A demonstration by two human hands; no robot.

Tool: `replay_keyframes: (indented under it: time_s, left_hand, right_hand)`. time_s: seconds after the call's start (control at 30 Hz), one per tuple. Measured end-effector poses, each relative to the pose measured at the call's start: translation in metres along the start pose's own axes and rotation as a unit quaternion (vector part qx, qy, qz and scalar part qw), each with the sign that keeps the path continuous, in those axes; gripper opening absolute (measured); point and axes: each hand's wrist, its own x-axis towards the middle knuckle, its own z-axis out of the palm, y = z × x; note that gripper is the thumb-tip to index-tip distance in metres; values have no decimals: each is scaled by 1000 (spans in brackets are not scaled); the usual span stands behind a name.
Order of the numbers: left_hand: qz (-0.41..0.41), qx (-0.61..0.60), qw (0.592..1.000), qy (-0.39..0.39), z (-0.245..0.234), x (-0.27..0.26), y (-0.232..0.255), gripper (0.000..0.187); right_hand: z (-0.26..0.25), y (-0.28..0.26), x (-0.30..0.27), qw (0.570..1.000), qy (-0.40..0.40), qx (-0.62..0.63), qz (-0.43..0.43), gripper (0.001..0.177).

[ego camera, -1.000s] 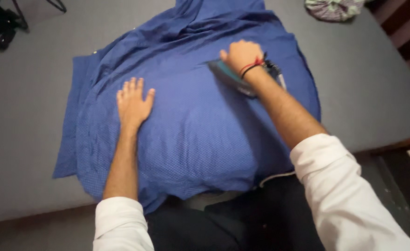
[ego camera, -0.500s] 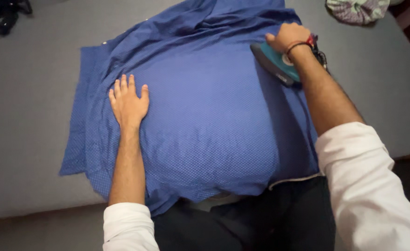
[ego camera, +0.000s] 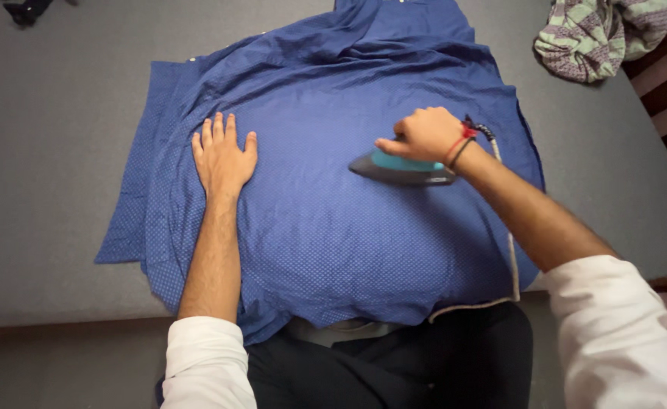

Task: The person irons a blue patterned shirt laid out on a gray surface. They use a handheld electric iron to smooth the fabric, periodically adjusting the shirt with their left hand to remove wrinkles and reposition sections.

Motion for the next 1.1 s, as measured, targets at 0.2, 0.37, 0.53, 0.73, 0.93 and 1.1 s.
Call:
replay_keyframes:
  time_s: [0.2,0.37,0.53,0.73,0.93,1.1]
  left_hand:
    - [-4,4,1000,-11,-3,1,2,67]
    - [-1,-2,1000,-9,-1,1,-1,66]
    - [-7,1,1000,-10,-3,3,-4,64]
    - [-5,1,1000,-2,1,1,-6,63]
    - [-1,-5,1000,8,0,0,-4,63]
    - [10,2,1000,20,2,-1,-5,62]
  right_hand:
    - [21,-13,50,992,81,40,83,64]
    - [39,20,98,983,80,32,165,69]
    - [45,94,104,958,24,39,283,71]
    - [51,185,61,938,14,44,344,71]
    - [38,176,20,973,-45,28,225,72]
    - [20,136,-41,984,-108,20,138,69]
